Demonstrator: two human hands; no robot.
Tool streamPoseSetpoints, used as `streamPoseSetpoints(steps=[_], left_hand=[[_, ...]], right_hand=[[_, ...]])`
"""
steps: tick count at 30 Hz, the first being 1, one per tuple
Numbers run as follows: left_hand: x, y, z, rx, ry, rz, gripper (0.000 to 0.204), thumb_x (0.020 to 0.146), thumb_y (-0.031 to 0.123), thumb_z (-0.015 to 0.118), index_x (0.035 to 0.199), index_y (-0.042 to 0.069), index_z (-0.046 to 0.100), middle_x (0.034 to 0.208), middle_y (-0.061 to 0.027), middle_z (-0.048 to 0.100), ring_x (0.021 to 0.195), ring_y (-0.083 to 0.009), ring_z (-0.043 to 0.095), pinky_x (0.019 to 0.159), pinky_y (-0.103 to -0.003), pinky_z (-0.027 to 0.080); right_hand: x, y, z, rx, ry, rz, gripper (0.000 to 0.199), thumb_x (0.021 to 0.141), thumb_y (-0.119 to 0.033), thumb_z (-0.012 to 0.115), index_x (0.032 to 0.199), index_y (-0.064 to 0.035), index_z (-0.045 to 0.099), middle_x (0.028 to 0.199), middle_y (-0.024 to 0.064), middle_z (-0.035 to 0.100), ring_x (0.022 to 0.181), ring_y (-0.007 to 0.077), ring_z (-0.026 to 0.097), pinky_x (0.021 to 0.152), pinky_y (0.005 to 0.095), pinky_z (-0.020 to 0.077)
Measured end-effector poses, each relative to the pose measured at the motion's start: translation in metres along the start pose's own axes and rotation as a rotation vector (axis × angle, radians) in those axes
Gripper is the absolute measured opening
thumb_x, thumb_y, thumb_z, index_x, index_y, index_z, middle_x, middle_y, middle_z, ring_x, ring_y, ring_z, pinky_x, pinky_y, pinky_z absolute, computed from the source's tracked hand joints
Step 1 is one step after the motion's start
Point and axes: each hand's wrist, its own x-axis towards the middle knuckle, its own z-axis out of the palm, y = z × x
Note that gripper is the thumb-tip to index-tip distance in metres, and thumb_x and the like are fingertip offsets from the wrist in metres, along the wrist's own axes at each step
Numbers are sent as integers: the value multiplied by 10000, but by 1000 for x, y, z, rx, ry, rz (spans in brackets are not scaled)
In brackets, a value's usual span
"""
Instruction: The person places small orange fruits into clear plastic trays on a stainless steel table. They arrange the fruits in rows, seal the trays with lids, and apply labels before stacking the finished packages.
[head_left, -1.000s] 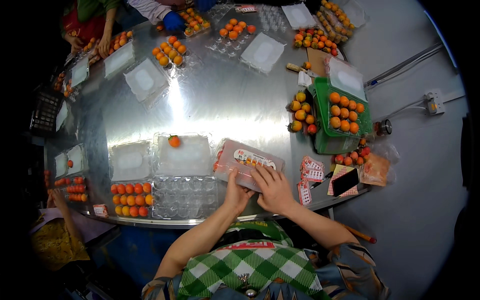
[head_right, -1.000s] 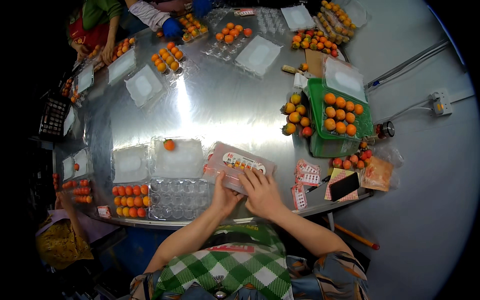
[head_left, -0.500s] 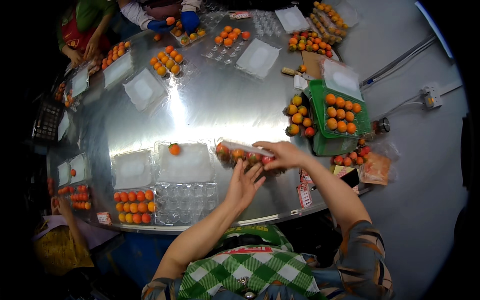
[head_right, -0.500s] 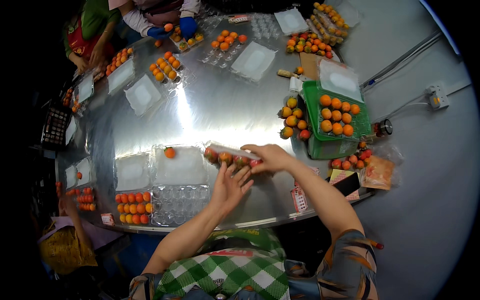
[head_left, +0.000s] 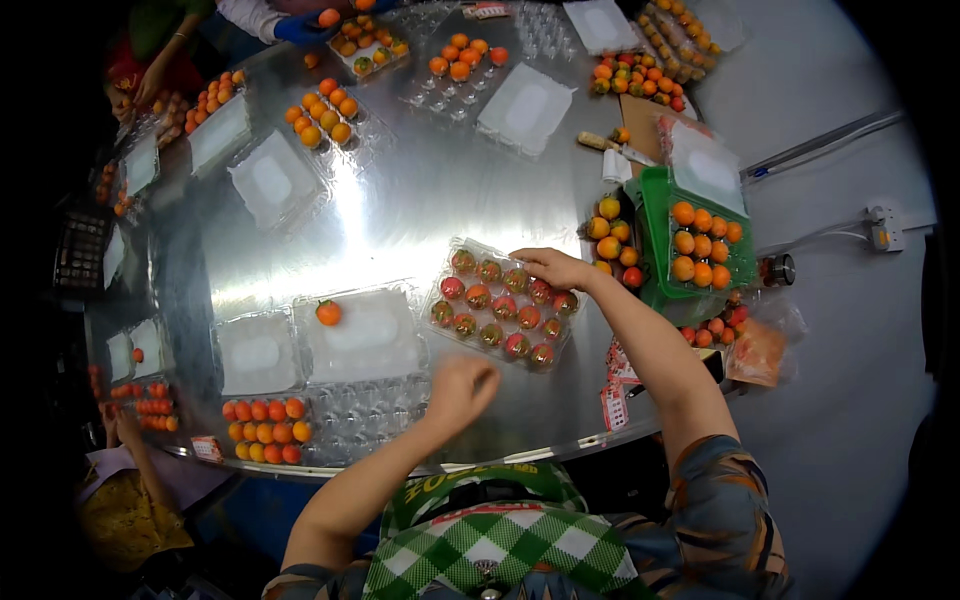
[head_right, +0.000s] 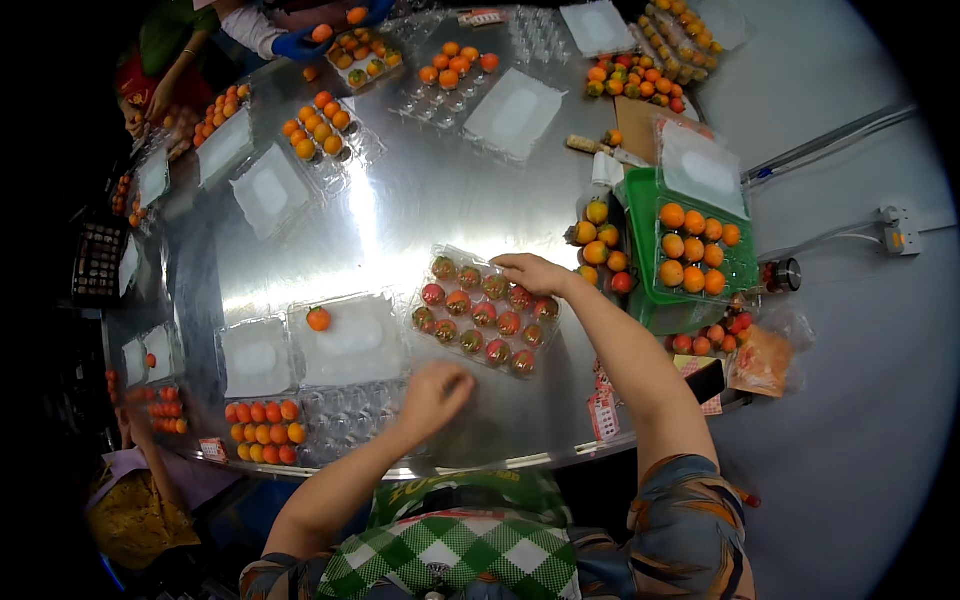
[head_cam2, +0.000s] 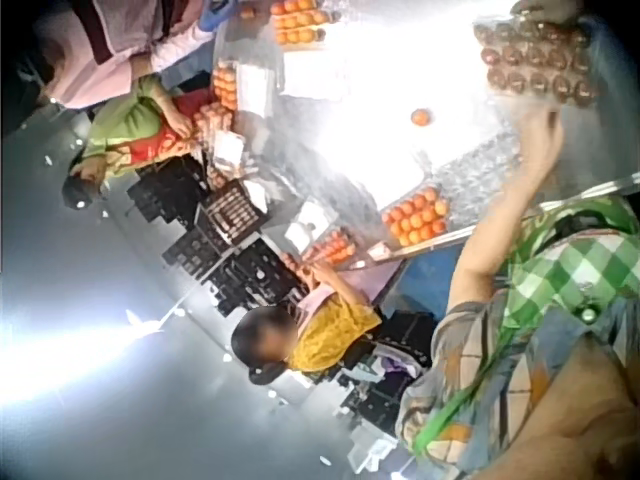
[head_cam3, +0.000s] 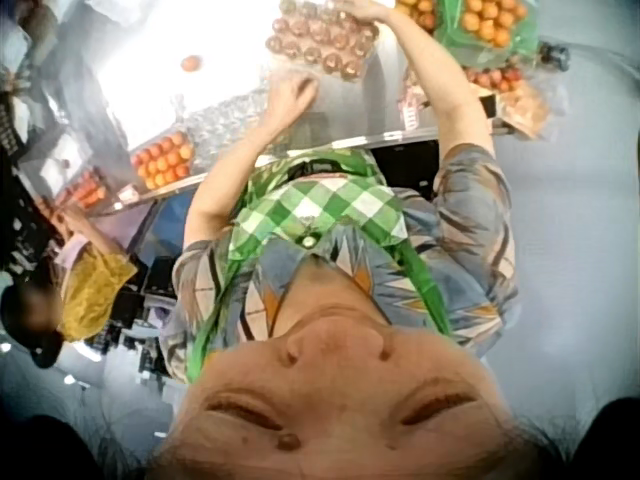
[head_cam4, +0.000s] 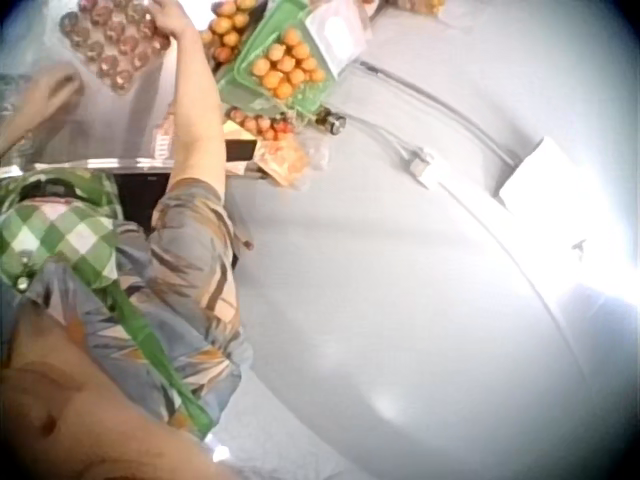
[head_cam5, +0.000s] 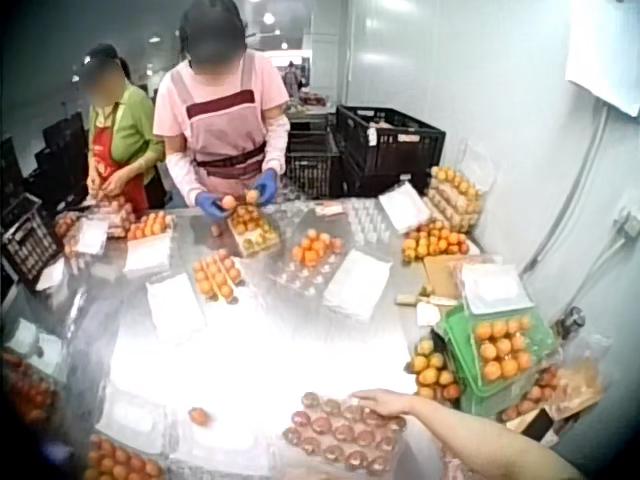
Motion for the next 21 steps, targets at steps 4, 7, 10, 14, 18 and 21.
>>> streamPoseSetpoints(steps=[4,7,10,14,18,21], left_hand=[[-41,-29,1,533,-138,288,182,693,159,668,838,73,600,894,-63,563,980,-243,519,986,-521,303],[-49,-41,-4,607,-119,295,238,693,157,672,901,74,592,944,-69,540,1032,-237,505,1015,-543,268],[-53,-45,-5,579,-74,270,297,695,156,674,963,70,580,987,-84,532,1072,-251,491,1029,-547,253],[-48,-45,-2,522,-43,225,360,700,164,678,1032,81,567,994,-84,545,1104,-253,486,1037,-543,249],[-45,-46,1,491,-13,207,359,708,156,680,1043,83,574,1017,-93,562,1120,-264,491,1044,-528,259],[-50,-43,-1,461,31,219,288,715,135,665,978,49,586,1017,-137,569,1100,-292,498,1020,-518,300]], right_hand=[[11,4,-14,-78,-53,-37,373,908,-128,465,1274,-54,487,1243,129,546,1136,212,507,975,311,383],[16,-2,-34,-129,-164,-71,379,900,-120,469,1273,-58,490,1249,124,545,1134,225,514,971,320,388],[20,-3,-34,-182,-234,-90,355,892,-140,492,1243,-116,533,1179,133,588,1038,247,564,908,329,427],[16,-25,-12,-351,-184,7,339,875,-161,505,1208,-166,568,1140,129,603,1029,293,563,886,366,439],[3,-19,-2,-473,-6,-50,327,850,-157,507,1161,-185,604,1026,128,585,960,286,565,862,369,447],[-14,-29,-2,-436,73,-176,283,829,-140,520,1089,-142,630,1005,120,559,962,272,549,871,361,437]])
